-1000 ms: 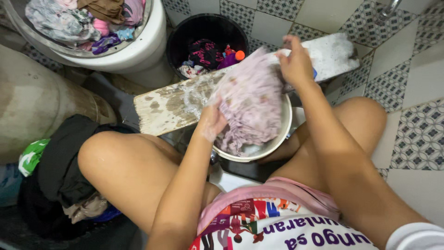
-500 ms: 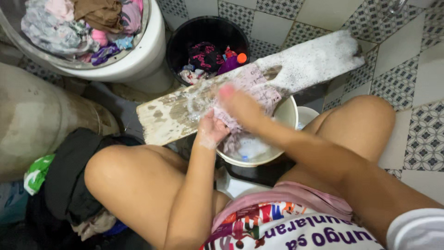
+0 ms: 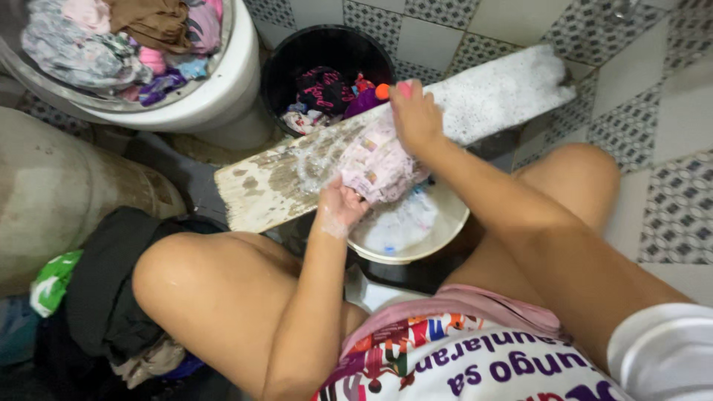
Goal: The person washes clothes by hand in a bucket of soapy water, scrubbing a garment against a wooden board and then rinsing it.
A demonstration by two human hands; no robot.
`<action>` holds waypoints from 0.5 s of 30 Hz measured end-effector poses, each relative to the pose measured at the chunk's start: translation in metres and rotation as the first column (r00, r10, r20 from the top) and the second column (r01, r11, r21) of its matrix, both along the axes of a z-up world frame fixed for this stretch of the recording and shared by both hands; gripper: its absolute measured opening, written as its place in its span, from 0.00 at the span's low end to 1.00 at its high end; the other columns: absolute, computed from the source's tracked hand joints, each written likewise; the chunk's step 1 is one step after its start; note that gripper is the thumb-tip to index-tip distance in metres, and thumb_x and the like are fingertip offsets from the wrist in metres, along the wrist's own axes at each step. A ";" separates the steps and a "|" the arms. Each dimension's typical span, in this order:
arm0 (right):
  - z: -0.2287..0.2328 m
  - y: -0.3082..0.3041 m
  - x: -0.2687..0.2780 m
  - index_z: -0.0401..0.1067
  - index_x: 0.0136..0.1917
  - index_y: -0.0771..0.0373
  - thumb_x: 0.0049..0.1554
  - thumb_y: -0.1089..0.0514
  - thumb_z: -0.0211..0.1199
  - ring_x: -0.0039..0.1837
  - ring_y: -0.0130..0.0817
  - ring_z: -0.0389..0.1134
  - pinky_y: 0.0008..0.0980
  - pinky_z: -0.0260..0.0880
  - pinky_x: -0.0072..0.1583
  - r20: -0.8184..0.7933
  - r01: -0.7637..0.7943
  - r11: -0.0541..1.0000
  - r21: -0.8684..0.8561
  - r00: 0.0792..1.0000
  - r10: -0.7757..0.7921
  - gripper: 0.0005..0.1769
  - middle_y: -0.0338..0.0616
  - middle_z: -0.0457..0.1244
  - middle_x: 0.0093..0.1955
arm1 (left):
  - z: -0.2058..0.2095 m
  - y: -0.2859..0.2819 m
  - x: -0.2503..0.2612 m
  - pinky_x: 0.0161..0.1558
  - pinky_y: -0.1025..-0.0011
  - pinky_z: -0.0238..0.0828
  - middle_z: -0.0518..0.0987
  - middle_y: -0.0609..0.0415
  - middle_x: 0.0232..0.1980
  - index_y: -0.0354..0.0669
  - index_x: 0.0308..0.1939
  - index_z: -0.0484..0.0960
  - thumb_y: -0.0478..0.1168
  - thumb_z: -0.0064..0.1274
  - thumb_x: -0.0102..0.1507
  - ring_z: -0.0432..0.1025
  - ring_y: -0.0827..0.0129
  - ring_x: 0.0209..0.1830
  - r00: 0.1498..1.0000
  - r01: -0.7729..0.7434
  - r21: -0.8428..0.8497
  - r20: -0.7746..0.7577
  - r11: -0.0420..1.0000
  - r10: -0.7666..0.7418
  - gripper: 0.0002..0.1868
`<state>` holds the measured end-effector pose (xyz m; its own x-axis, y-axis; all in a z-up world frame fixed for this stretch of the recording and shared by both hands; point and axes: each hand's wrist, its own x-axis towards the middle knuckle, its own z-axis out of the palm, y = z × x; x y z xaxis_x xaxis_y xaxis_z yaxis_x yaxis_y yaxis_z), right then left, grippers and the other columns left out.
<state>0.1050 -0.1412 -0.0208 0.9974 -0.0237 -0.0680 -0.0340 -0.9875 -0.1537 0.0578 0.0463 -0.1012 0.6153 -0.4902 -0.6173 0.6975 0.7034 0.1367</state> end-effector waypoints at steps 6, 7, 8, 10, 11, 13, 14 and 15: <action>0.002 0.041 -0.067 0.65 0.73 0.60 0.70 0.54 0.49 0.61 0.58 0.67 0.55 0.67 0.60 0.387 -0.329 0.909 0.256 0.897 0.215 0.21 0.60 0.64 0.63 | -0.020 0.006 -0.003 0.73 0.48 0.62 0.77 0.44 0.70 0.40 0.71 0.71 0.52 0.31 0.75 0.69 0.52 0.71 0.989 -0.029 -0.181 0.140 0.983 0.055 0.28; 0.005 0.032 -0.063 0.66 0.73 0.60 0.68 0.55 0.51 0.60 0.59 0.67 0.55 0.67 0.60 0.409 -0.331 0.907 0.261 0.889 0.207 0.21 0.60 0.64 0.63 | -0.018 0.005 0.000 0.73 0.48 0.62 0.77 0.44 0.70 0.40 0.71 0.71 0.52 0.31 0.75 0.69 0.52 0.71 0.988 -0.032 -0.181 0.142 0.983 0.059 0.28; 0.010 0.016 -0.057 0.66 0.72 0.60 0.67 0.55 0.53 0.60 0.59 0.67 0.55 0.67 0.59 0.352 -0.201 0.940 0.275 0.931 0.096 0.21 0.60 0.64 0.62 | -0.014 0.004 0.000 0.69 0.44 0.61 0.76 0.46 0.68 0.42 0.70 0.71 0.53 0.30 0.74 0.69 0.52 0.69 0.991 0.009 -0.073 0.131 0.997 0.000 0.27; 0.030 -0.034 -0.031 0.67 0.72 0.59 0.65 0.56 0.56 0.59 0.60 0.67 0.55 0.67 0.58 0.185 0.164 0.949 0.269 0.958 -0.218 0.22 0.61 0.64 0.62 | 0.001 0.003 -0.002 0.66 0.40 0.59 0.76 0.49 0.67 0.45 0.68 0.70 0.53 0.28 0.72 0.69 0.53 0.68 0.991 0.058 0.033 0.118 0.998 -0.062 0.27; 0.037 -0.047 -0.022 0.67 0.72 0.59 0.65 0.56 0.56 0.59 0.60 0.67 0.55 0.67 0.58 0.189 0.167 0.949 0.268 0.957 -0.222 0.22 0.61 0.64 0.62 | 0.011 0.005 -0.002 0.66 0.39 0.59 0.75 0.49 0.68 0.46 0.69 0.69 0.54 0.27 0.72 0.69 0.53 0.68 0.985 0.079 0.069 0.146 0.994 -0.088 0.29; 0.045 -0.074 -0.018 0.69 0.68 0.61 0.61 0.56 0.60 0.56 0.55 0.67 0.51 0.68 0.56 0.095 0.222 0.885 0.410 0.954 -0.283 0.22 0.58 0.65 0.58 | 0.032 -0.001 -0.008 0.66 0.39 0.59 0.75 0.49 0.68 0.46 0.70 0.68 0.56 0.26 0.72 0.69 0.54 0.68 0.978 0.103 0.097 0.170 0.990 -0.119 0.30; 0.044 -0.080 -0.020 0.70 0.66 0.63 0.59 0.57 0.61 0.54 0.52 0.68 0.49 0.68 0.54 -0.020 0.273 0.779 0.564 0.948 -0.317 0.23 0.56 0.66 0.56 | 0.044 -0.002 -0.010 0.66 0.40 0.59 0.75 0.48 0.69 0.46 0.71 0.67 0.59 0.25 0.70 0.69 0.52 0.68 0.967 0.132 0.075 0.208 0.988 -0.145 0.33; 0.041 -0.084 -0.027 0.71 0.64 0.64 0.57 0.57 0.63 0.52 0.49 0.68 0.46 0.68 0.53 -0.140 0.332 0.649 0.685 0.934 -0.329 0.23 0.55 0.66 0.54 | 0.056 -0.004 -0.011 0.67 0.42 0.59 0.75 0.46 0.69 0.46 0.72 0.65 0.63 0.24 0.69 0.69 0.51 0.68 0.954 0.160 0.055 0.247 0.986 -0.169 0.36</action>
<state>0.0785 -0.2248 0.0200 0.9326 -0.2972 -0.2046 -0.3385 -0.5244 -0.7813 0.0470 0.0424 -0.0448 0.6647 -0.5792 -0.4719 0.7437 0.5736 0.3435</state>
